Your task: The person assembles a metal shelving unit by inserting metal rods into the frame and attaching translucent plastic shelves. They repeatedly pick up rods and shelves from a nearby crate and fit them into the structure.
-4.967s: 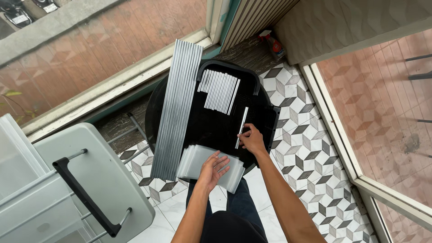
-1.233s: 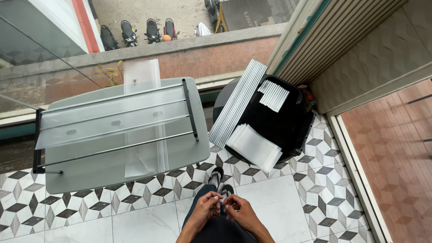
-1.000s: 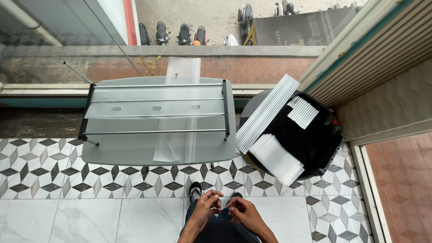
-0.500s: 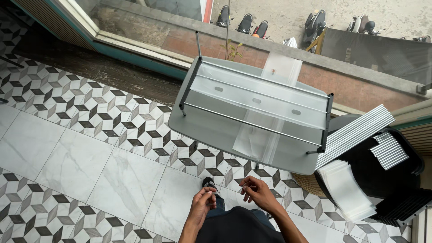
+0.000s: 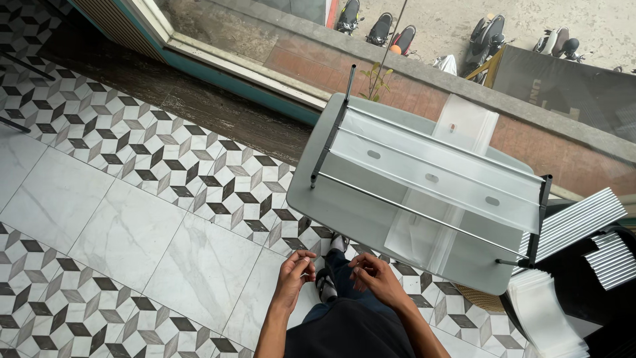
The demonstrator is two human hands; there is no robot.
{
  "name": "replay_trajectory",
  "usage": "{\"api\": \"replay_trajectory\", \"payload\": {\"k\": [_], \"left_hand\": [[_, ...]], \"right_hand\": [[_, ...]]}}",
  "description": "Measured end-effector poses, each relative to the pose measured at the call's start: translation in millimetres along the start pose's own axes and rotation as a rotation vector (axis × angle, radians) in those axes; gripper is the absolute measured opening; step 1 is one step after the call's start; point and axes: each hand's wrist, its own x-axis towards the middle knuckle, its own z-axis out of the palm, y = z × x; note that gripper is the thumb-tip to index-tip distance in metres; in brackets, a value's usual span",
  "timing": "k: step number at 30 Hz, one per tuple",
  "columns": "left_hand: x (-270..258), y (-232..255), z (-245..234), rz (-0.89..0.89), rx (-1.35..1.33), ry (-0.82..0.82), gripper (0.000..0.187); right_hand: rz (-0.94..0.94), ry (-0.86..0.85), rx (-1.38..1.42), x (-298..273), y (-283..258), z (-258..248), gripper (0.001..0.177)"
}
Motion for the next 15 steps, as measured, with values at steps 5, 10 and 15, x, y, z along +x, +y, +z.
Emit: {"api": "replay_trajectory", "payload": {"k": [5,10,15], "left_hand": [[47,32,1,0.013,0.035,-0.021,0.020],[99,73,3,-0.019,0.068,-0.033,0.020],[155,114,13,-0.005,0.145,-0.076,0.022]], "right_hand": [[-0.048,0.073,0.050,65,-30,-23,0.018],[-0.102,0.163,0.085,135,-71,-49,0.019],[-0.141,0.280,0.096,212,-116,-72,0.024]]}}
